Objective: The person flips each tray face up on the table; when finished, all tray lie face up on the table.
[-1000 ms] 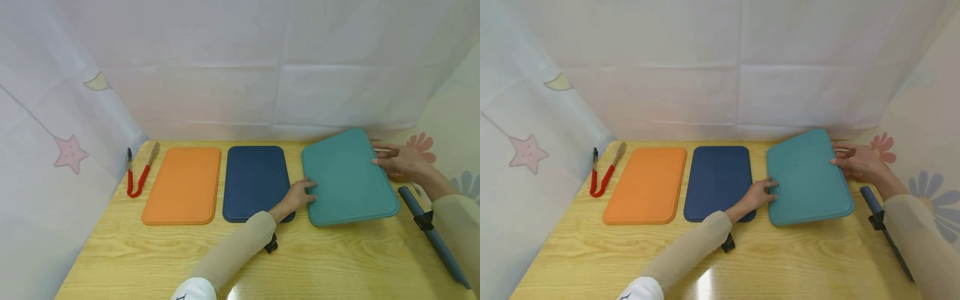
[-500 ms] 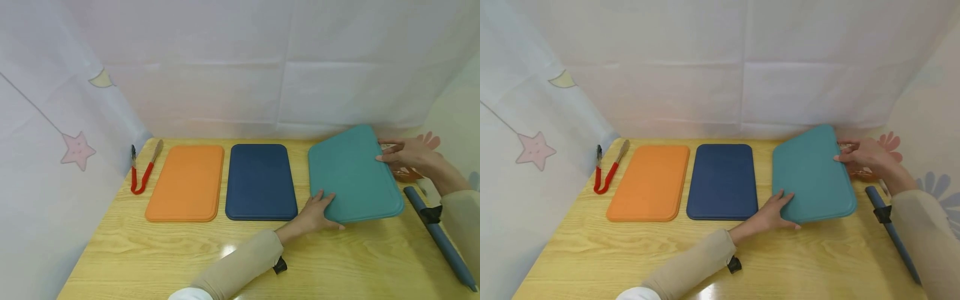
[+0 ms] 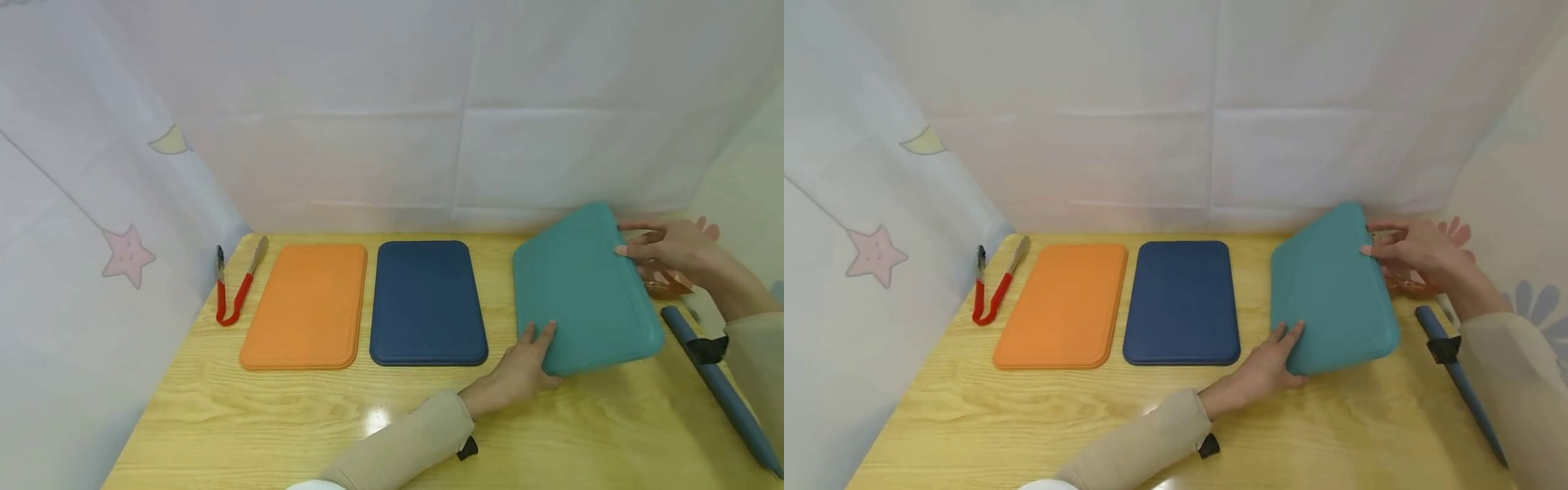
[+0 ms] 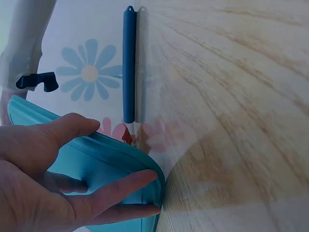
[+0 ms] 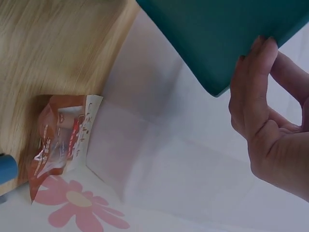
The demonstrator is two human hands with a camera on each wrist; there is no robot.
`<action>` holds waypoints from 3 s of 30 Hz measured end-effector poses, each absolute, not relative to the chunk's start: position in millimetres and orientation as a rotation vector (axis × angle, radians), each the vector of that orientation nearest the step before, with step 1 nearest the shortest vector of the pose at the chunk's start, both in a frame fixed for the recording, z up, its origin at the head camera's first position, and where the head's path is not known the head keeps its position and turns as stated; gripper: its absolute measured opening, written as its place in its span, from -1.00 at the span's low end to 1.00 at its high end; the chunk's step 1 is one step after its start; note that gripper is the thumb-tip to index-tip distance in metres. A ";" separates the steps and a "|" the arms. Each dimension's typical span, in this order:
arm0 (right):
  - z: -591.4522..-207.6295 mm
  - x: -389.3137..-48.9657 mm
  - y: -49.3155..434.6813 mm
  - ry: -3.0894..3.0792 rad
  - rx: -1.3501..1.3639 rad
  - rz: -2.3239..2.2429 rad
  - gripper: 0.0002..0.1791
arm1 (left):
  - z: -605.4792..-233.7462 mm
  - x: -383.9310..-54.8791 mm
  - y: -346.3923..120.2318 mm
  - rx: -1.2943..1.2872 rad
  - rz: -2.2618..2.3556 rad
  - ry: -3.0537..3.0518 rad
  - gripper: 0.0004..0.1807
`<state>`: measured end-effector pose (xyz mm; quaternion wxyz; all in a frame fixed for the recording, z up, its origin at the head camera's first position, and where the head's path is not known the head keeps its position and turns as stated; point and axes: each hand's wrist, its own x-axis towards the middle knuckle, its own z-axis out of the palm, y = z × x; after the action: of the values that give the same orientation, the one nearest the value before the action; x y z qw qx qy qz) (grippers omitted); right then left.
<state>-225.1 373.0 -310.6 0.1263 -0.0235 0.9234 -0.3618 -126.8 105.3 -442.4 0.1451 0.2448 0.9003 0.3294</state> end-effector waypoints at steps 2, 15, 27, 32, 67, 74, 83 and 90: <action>-309.8 -226.0 371.4 2.685 -0.084 -1.116 -0.14 | -440.6 -125.9 104.8 0.696 0.982 2.581 0.02; -304.6 -232.2 355.7 2.559 -0.102 -1.388 -0.21 | -436.7 -120.6 100.1 0.767 1.104 2.618 -0.04; -297.3 -241.4 310.4 2.471 -0.061 -1.409 0.01 | -427.1 -110.2 93.2 0.983 1.317 2.690 0.10; -298.2 -243.9 293.9 2.460 -0.037 -1.492 -0.01 | -417.2 -113.3 87.5 1.165 1.411 2.740 0.11; -321.0 -240.6 262.7 2.463 -0.157 -1.503 -0.19 | -383.2 -108.4 64.4 1.058 1.689 2.680 -0.26; -393.1 -229.3 300.3 2.426 -0.138 -1.203 -0.14 | -388.1 -106.8 60.2 0.944 1.834 2.546 -0.29; -433.1 -210.9 313.5 2.375 -0.054 -1.194 -0.19 | -390.6 -110.0 54.9 0.795 2.013 2.448 -0.31; -442.0 -208.3 315.5 2.318 0.047 -1.325 -0.29 | -393.6 -111.6 53.0 0.680 2.026 2.406 -0.31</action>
<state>-208.3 315.5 -442.0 0.2336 0.0170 0.8440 -0.4825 -111.6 53.0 -393.6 -0.0383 0.2113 0.7472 0.6290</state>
